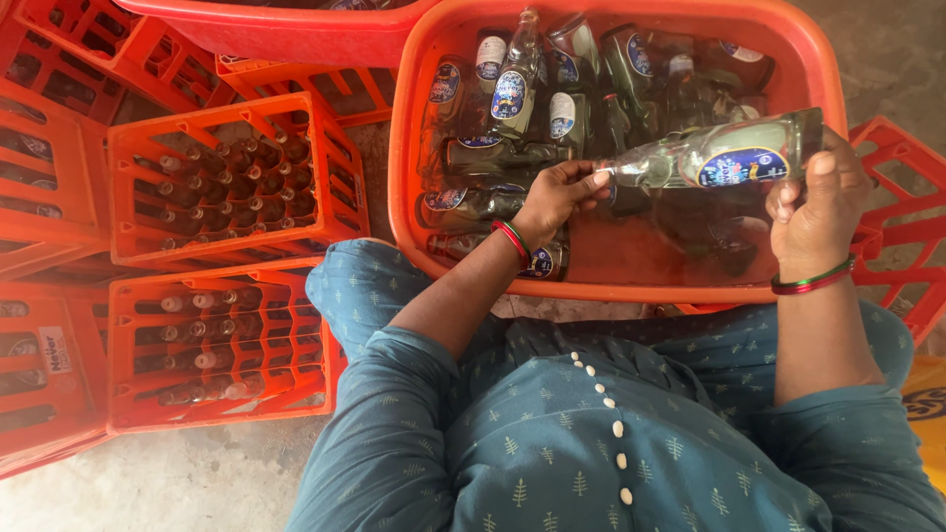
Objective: The person sits on the floor and washes glass bottles by hand in a red tub filled with water. They repeatedly pick up bottles, rinse them, and place them into an adjacent red crate.
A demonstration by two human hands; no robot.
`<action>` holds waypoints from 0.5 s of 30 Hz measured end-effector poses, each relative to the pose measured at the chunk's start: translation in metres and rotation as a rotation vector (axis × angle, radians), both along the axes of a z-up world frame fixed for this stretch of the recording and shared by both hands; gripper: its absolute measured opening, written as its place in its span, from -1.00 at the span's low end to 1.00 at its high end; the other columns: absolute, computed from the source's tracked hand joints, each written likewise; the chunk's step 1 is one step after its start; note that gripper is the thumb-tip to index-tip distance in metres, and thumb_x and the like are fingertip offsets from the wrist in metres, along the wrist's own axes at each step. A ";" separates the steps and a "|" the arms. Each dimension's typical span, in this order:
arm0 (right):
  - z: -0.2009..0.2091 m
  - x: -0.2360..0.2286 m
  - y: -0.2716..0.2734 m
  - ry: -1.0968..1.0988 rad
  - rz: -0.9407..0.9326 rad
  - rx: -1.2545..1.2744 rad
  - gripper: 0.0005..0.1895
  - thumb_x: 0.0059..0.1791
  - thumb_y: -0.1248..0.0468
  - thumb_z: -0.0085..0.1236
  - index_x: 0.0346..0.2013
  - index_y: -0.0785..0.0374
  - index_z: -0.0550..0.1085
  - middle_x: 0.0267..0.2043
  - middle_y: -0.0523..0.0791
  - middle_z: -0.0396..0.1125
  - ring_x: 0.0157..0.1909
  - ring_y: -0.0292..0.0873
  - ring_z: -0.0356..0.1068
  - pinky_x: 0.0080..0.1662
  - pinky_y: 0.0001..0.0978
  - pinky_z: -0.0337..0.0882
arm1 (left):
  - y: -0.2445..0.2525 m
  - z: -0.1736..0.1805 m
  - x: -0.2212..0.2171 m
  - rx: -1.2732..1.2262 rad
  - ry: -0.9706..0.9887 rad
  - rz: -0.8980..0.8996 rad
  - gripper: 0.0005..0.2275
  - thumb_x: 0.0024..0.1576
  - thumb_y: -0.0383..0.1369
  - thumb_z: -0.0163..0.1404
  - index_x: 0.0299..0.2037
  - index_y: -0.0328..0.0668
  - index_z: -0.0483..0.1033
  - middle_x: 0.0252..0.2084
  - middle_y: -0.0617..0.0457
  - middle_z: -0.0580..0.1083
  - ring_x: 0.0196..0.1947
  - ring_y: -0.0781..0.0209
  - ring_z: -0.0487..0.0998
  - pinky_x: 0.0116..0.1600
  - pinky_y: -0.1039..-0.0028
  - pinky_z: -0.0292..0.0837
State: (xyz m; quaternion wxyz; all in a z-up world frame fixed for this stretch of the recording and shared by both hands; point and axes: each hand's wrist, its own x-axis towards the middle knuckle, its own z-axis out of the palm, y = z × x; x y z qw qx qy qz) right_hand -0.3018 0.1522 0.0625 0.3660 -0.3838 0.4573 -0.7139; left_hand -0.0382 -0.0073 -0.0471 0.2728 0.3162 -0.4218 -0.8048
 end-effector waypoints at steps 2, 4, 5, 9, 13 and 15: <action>0.001 -0.001 0.000 -0.020 0.002 0.017 -0.40 0.13 -0.12 0.29 0.12 0.34 0.37 -0.23 -0.21 0.29 -0.37 -0.40 0.25 -0.41 -0.62 0.21 | 0.002 -0.001 0.000 0.016 0.042 -0.001 -0.68 0.18 -0.31 0.16 0.09 -0.28 0.51 -0.11 0.10 0.58 -0.11 0.35 0.61 -0.11 0.58 0.49; 0.000 -0.003 -0.003 -0.063 0.024 0.063 -0.33 0.08 -0.17 0.26 0.24 0.26 0.35 -0.18 -0.21 0.34 -0.32 -0.35 0.33 -0.36 -0.57 0.32 | 0.001 -0.001 0.000 0.029 0.089 0.009 -0.71 0.18 -0.36 0.17 0.08 -0.26 0.53 -0.11 0.10 0.58 -0.11 0.34 0.61 -0.10 0.58 0.49; 0.000 -0.003 -0.005 -0.089 0.039 0.094 -0.27 0.05 -0.20 0.25 0.32 0.19 0.33 -0.15 -0.21 0.38 -0.29 -0.33 0.38 -0.34 -0.54 0.38 | 0.000 -0.001 0.001 0.034 0.115 0.019 -0.73 0.19 -0.38 0.18 0.07 -0.25 0.53 -0.11 0.10 0.58 -0.10 0.33 0.61 -0.09 0.58 0.49; -0.004 -0.001 -0.009 -0.176 0.115 0.081 -0.25 0.10 -0.13 0.26 0.39 0.26 0.28 0.01 -0.12 0.43 -0.13 -0.18 0.48 -0.24 -0.43 0.48 | -0.004 0.002 0.005 0.092 0.146 0.055 -0.75 0.16 -0.47 0.18 0.04 -0.20 0.55 -0.11 0.16 0.57 -0.10 0.36 0.61 -0.06 0.58 0.50; -0.013 0.004 -0.012 -0.058 0.041 0.027 -0.23 0.15 -0.04 0.33 0.52 0.19 0.22 0.06 -0.12 0.37 -0.06 -0.19 0.46 -0.25 -0.42 0.44 | -0.004 0.005 0.008 0.060 0.260 0.057 -0.71 0.14 -0.56 0.22 0.06 -0.20 0.57 -0.11 0.18 0.53 -0.17 0.39 0.49 -0.09 0.55 0.45; -0.015 0.006 -0.010 -0.024 -0.004 -0.005 -0.25 0.16 -0.03 0.36 0.49 0.20 0.22 0.03 -0.11 0.35 -0.07 -0.20 0.45 -0.27 -0.43 0.42 | -0.002 0.006 0.006 0.056 0.301 0.039 -0.68 0.09 -0.59 0.22 0.06 -0.19 0.56 -0.10 0.19 0.51 -0.12 0.38 0.51 -0.04 0.53 0.50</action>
